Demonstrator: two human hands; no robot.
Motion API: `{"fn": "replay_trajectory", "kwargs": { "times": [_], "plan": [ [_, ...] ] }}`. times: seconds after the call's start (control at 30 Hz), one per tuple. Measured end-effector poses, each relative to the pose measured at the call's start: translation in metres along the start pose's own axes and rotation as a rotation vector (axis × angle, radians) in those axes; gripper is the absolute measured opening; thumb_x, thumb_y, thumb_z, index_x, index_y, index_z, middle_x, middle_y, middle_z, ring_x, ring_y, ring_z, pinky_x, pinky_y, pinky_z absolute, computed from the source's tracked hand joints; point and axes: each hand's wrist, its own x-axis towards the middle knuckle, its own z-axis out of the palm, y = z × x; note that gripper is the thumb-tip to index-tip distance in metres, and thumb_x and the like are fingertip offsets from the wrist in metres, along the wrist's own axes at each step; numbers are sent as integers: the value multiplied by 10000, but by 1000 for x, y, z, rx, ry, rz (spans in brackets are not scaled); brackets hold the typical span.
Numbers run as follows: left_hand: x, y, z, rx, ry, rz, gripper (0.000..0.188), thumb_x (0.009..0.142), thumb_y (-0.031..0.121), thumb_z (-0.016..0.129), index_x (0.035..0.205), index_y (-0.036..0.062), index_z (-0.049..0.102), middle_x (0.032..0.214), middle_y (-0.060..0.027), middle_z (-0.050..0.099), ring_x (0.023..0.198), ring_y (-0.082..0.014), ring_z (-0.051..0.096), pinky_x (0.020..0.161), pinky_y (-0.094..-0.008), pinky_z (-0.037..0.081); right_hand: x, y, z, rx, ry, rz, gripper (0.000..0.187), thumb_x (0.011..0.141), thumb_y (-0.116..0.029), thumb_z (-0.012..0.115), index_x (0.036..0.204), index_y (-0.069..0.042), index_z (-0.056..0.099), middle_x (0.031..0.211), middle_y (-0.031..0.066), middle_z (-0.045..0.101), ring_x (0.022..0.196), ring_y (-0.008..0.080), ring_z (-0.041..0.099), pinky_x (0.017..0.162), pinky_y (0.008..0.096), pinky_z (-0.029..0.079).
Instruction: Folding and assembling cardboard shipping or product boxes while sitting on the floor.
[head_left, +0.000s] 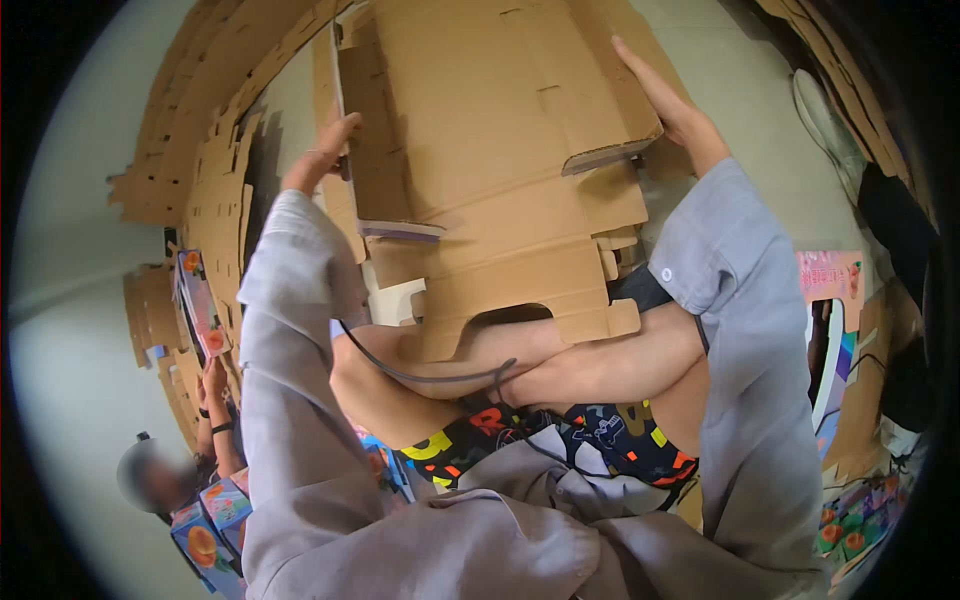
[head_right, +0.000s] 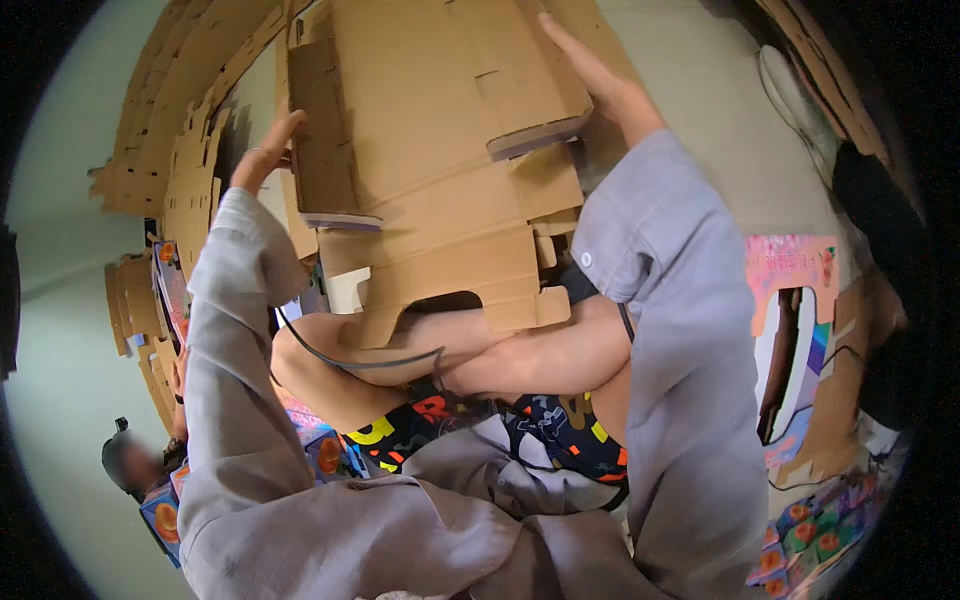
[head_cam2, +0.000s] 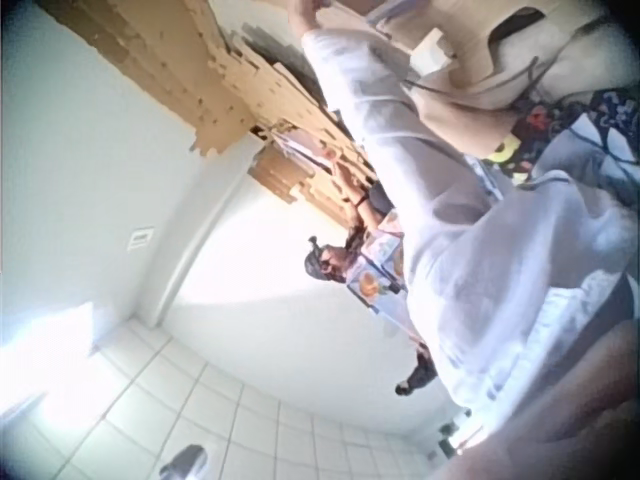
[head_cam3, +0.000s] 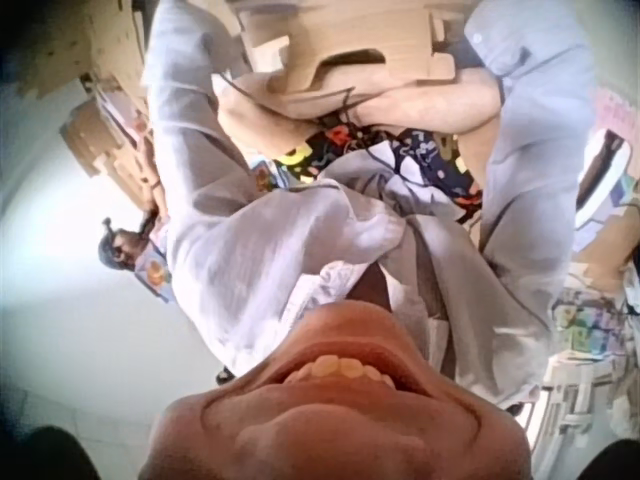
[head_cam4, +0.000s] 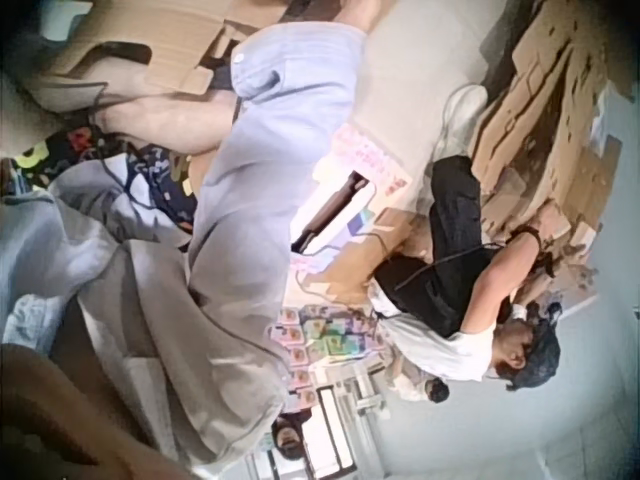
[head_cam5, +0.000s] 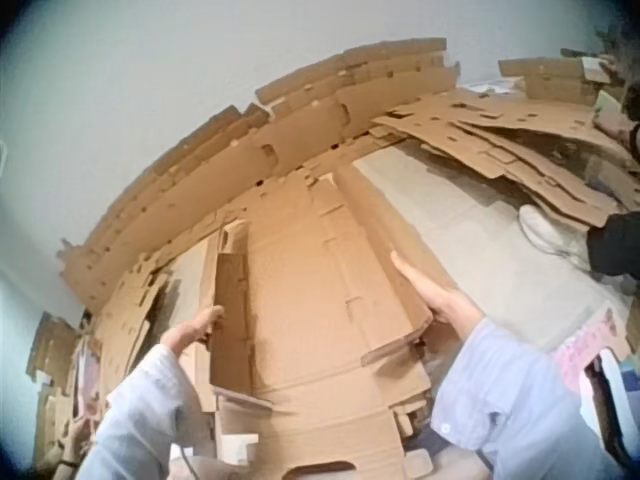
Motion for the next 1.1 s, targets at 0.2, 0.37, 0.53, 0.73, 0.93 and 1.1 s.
{"fn": "replay_trajectory", "kwargs": {
  "times": [0.2,0.37,0.53,0.73,0.93,1.1],
  "plan": [
    [-32,16,-42,-271,-396,46,615,772,384,575,1327,195,390,1130,-111,531,1023,-252,567,875,-392,485,1,-2,11,48,-2,-47,894,814,-685,448,1409,-37,290,1396,133,373,1256,224,404,1009,344,359],
    [-7,5,-39,202,-385,-228,868,707,518,619,1420,152,287,1223,-202,533,1140,-324,525,912,-395,461,9,1,10,71,63,-25,834,840,-643,450,1389,-29,325,1356,142,419,1224,224,437,986,334,381],
    [13,-11,33,-366,274,331,767,836,450,533,1397,-15,292,1421,-148,360,1312,-251,333,1084,-336,230,20,13,12,-3,157,-103,823,851,-619,451,1409,-35,292,1402,144,365,1261,241,397,1013,351,351],
    [1,64,136,613,827,169,675,825,498,474,1412,196,333,1454,-278,196,1269,-527,239,1007,-591,230,15,11,20,-51,176,-78,842,847,-612,465,1426,-37,255,1449,131,300,1303,253,339,1036,359,320],
    [2,70,144,674,872,169,630,824,413,493,1389,164,367,1436,-297,216,1249,-539,247,959,-621,239,13,9,12,19,180,24,823,849,-601,480,1412,-34,280,1410,138,346,1269,235,370,1031,346,324],
    [-4,65,122,467,736,202,626,831,317,442,1422,155,312,1469,-264,166,1285,-512,217,998,-574,229,21,8,6,-101,172,-99,835,861,-567,484,1426,-12,221,1430,161,312,1300,264,333,1060,345,285]
  ]
}}
